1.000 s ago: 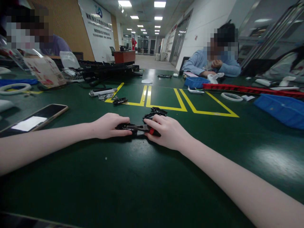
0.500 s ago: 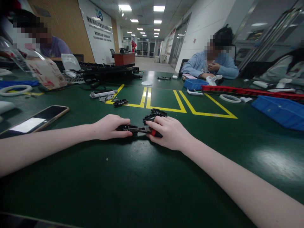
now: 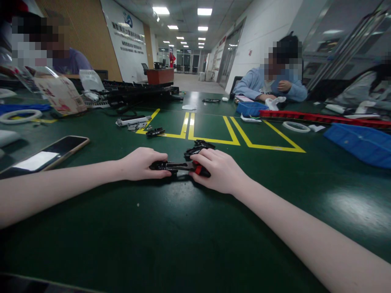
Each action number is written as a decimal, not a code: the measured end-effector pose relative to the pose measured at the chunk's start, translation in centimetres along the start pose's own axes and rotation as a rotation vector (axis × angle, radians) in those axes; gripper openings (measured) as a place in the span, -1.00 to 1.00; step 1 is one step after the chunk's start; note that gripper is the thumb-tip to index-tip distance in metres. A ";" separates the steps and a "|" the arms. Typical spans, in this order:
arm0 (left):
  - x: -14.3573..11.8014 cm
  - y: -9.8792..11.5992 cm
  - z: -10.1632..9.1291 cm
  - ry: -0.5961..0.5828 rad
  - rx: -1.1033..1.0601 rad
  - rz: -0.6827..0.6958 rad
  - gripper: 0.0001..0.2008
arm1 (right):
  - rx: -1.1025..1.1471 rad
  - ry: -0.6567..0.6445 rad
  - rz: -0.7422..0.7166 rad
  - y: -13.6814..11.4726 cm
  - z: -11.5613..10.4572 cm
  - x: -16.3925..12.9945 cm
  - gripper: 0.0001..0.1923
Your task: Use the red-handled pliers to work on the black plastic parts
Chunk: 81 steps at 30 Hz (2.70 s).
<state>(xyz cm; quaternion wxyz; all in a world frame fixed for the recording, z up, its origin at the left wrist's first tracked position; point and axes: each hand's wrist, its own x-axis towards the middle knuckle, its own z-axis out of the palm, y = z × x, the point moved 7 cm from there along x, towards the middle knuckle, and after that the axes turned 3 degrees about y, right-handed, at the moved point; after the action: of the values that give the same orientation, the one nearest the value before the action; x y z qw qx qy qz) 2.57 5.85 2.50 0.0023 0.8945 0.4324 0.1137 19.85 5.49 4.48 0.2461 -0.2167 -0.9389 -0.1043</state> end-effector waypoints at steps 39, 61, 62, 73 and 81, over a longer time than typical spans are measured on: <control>0.0 0.2 0.1 -0.025 -0.001 0.032 -0.50 | -0.061 -0.062 -0.070 -0.5 0.3 0.2 -0.77; 0.1 -0.2 0.3 -0.024 -0.014 -0.004 -0.54 | -0.142 -0.082 -0.073 -1.5 0.0 0.5 -0.78; 0.1 -0.2 0.3 -0.025 -0.018 -0.003 -0.54 | -0.142 -0.088 -0.073 -1.5 -0.1 0.6 -0.78; 0.1 0.2 0.1 -0.030 -0.019 0.013 -0.53 | -0.165 -0.122 -0.156 -1.0 -0.8 0.8 -0.77; 0.1 0.2 0.1 -0.036 -0.036 0.015 -0.52 | -0.087 -0.145 -0.061 -0.8 -0.4 0.6 -0.78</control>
<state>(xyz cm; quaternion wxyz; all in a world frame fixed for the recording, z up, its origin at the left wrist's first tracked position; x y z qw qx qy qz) 2.83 5.84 2.41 0.0252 0.8994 0.4235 0.1052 19.22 4.89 5.09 0.1646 -0.2052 -0.9551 -0.1363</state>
